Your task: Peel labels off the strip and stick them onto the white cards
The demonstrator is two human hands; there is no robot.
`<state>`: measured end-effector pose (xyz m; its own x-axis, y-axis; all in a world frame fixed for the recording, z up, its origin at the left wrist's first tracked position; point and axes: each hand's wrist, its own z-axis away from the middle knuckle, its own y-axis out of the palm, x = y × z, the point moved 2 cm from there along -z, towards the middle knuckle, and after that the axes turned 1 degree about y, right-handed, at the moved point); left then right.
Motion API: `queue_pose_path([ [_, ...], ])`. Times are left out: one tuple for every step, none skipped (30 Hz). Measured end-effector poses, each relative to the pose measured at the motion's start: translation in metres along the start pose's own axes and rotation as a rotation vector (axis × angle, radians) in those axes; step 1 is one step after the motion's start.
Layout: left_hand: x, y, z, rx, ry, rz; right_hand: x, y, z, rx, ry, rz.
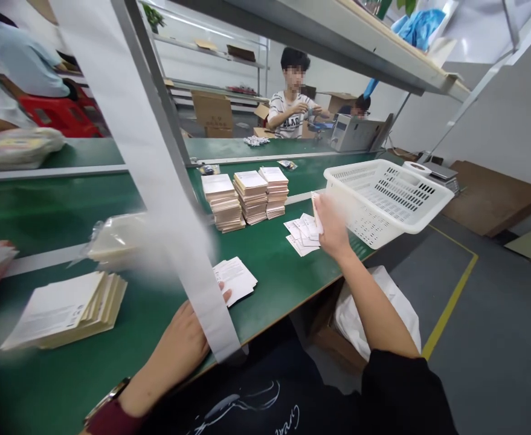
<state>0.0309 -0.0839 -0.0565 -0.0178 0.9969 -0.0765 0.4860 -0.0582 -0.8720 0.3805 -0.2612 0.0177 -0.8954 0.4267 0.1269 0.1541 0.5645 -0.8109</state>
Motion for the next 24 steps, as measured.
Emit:
queue_pose_path([
  [0.0, 0.0, 0.0, 0.004, -0.007, -0.004, -0.008, 0.014, -0.007, 0.083, 0.017, 0.054],
  [0.0, 0.001, 0.0, 0.013, -0.014, -0.009, -0.014, 0.031, -0.01, 0.237, 0.012, 0.089],
  [0.0, 0.001, 0.0, 0.025, -0.019, -0.011, -0.018, 0.047, -0.01, 0.382, 0.035, 0.113],
  [-0.001, 0.002, 0.0, 0.037, -0.024, -0.008, -0.02, 0.062, -0.007, 0.48, 0.056, 0.123],
  [-0.001, 0.002, 0.0, 0.045, -0.028, -0.001, -0.021, 0.074, -0.003, 0.554, 0.053, 0.123],
  [-0.002, 0.001, -0.001, 0.048, -0.037, 0.01, -0.023, 0.082, 0.002, 0.571, 0.056, 0.119],
  [-0.002, -0.001, -0.002, 0.042, -0.047, 0.026, -0.024, 0.087, 0.006, 0.551, 0.048, 0.108],
  [-0.003, -0.003, -0.003, 0.022, -0.059, 0.05, -0.026, 0.088, 0.008, 0.489, 0.038, 0.092],
  [-0.002, -0.007, -0.003, -0.015, -0.076, 0.081, -0.03, 0.085, 0.01, 0.387, 0.038, 0.072],
  [-0.001, -0.012, -0.004, -0.066, -0.104, 0.122, -0.033, 0.079, 0.012, 0.257, 0.049, 0.046],
  [0.001, -0.018, -0.003, -0.125, -0.138, 0.18, -0.036, 0.072, 0.014, 0.098, 0.081, 0.018],
  [0.003, -0.024, -0.003, -0.18, -0.174, 0.259, -0.036, 0.063, 0.017, -0.077, 0.137, -0.013],
  [0.004, -0.029, -0.002, -0.222, -0.207, 0.362, -0.033, 0.054, 0.023, -0.252, 0.21, -0.051],
  [0.005, -0.034, -0.002, -0.245, -0.24, 0.487, -0.025, 0.046, 0.031, -0.405, 0.283, -0.103],
  [0.003, -0.038, -0.002, -0.236, -0.265, 0.623, -0.011, 0.039, 0.042, -0.525, 0.35, -0.17],
  [0.0, -0.041, -0.003, -0.196, -0.29, 0.746, 0.01, 0.034, 0.054, -0.583, 0.384, -0.269],
  [-0.006, -0.043, -0.005, -0.137, -0.319, 0.836, 0.036, 0.03, 0.067, -0.569, 0.371, -0.402],
  [-0.014, -0.045, -0.009, -0.073, -0.354, 0.885, 0.066, 0.026, 0.081, -0.502, 0.327, -0.564],
  [-0.022, -0.048, -0.013, -0.019, -0.386, 0.897, 0.098, 0.023, 0.095, -0.389, 0.269, -0.751],
  [-0.031, -0.052, -0.018, 0.011, -0.409, 0.88, 0.131, 0.021, 0.107, -0.246, 0.225, -0.949],
  [-0.039, -0.058, -0.023, 0.008, -0.422, 0.855, 0.162, 0.019, 0.118, -0.081, 0.174, -1.141],
  [-0.045, -0.066, -0.028, -0.022, -0.432, 0.831, 0.188, 0.017, 0.127, 0.057, 0.137, -1.313],
  [-0.049, -0.076, -0.033, -0.072, -0.443, 0.805, 0.21, 0.015, 0.132, 0.176, 0.148, -1.457],
  [-0.049, -0.087, -0.038, -0.132, -0.47, 0.775, 0.226, 0.013, 0.135, 0.285, 0.153, -1.578],
])
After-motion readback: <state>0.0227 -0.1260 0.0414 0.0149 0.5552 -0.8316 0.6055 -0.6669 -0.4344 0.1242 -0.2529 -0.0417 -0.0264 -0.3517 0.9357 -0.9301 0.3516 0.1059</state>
